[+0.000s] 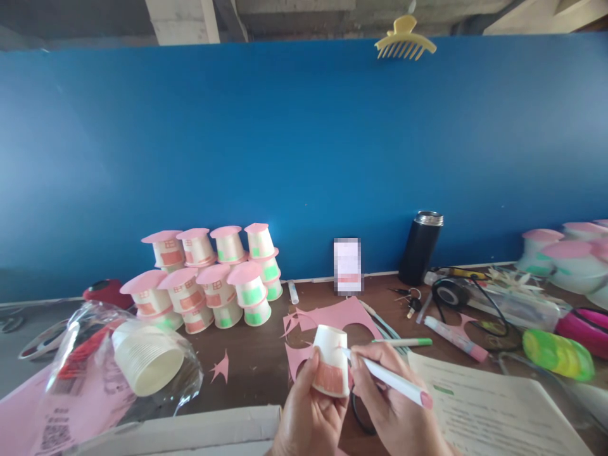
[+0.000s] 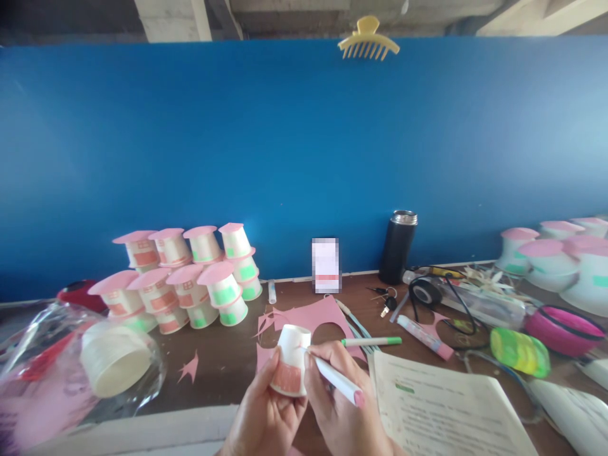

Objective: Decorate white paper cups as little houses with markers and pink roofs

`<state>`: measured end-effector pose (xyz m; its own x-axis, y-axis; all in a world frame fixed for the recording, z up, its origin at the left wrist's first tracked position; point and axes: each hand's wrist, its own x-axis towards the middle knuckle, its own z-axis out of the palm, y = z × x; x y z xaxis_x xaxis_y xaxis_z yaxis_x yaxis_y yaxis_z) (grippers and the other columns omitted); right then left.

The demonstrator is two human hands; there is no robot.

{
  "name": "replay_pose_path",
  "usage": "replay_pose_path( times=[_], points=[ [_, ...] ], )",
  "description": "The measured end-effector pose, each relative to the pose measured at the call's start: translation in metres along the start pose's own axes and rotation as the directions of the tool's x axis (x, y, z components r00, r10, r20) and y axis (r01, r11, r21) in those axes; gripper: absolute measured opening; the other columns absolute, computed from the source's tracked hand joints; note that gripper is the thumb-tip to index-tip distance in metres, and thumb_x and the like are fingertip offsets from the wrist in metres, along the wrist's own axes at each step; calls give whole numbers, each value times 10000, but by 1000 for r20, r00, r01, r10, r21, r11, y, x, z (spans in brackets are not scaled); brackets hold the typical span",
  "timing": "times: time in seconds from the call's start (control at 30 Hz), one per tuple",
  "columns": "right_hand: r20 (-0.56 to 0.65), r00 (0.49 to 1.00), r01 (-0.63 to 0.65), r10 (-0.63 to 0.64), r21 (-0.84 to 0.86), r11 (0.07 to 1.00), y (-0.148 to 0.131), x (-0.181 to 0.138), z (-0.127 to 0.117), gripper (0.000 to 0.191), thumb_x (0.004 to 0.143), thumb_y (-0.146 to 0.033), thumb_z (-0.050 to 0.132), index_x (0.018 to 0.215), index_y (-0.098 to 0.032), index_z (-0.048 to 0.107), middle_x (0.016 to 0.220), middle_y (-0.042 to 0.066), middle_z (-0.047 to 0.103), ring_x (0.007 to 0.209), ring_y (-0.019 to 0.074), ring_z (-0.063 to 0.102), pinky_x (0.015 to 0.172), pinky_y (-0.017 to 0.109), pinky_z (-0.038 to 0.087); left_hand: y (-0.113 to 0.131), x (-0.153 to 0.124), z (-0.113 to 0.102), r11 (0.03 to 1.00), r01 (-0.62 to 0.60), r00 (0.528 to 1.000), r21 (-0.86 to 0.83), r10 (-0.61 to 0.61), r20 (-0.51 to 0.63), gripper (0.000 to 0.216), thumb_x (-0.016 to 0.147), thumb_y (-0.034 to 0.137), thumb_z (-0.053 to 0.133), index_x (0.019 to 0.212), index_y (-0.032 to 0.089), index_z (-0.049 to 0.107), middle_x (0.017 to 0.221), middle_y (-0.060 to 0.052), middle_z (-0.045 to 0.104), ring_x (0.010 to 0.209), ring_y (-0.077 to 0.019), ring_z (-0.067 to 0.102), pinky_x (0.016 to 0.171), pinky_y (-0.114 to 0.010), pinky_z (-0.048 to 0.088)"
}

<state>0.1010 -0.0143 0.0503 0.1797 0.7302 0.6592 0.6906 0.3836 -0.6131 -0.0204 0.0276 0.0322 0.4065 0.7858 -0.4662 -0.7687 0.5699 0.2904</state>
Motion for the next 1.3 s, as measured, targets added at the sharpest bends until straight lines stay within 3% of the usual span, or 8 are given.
replay_pose_path(
  times=[1.3],
  points=[
    [22,1000,1,-1,11,1000,1,-2,3,62,923,-257,526,889,-232,570,722,-18,620,607,136,627,586,235,496,0,-1,0,1000,2,999,4,-3,49,245,897,291,590,1063,112,586,908,-122,740,848,-223,703,732,-321,522]
  ],
)
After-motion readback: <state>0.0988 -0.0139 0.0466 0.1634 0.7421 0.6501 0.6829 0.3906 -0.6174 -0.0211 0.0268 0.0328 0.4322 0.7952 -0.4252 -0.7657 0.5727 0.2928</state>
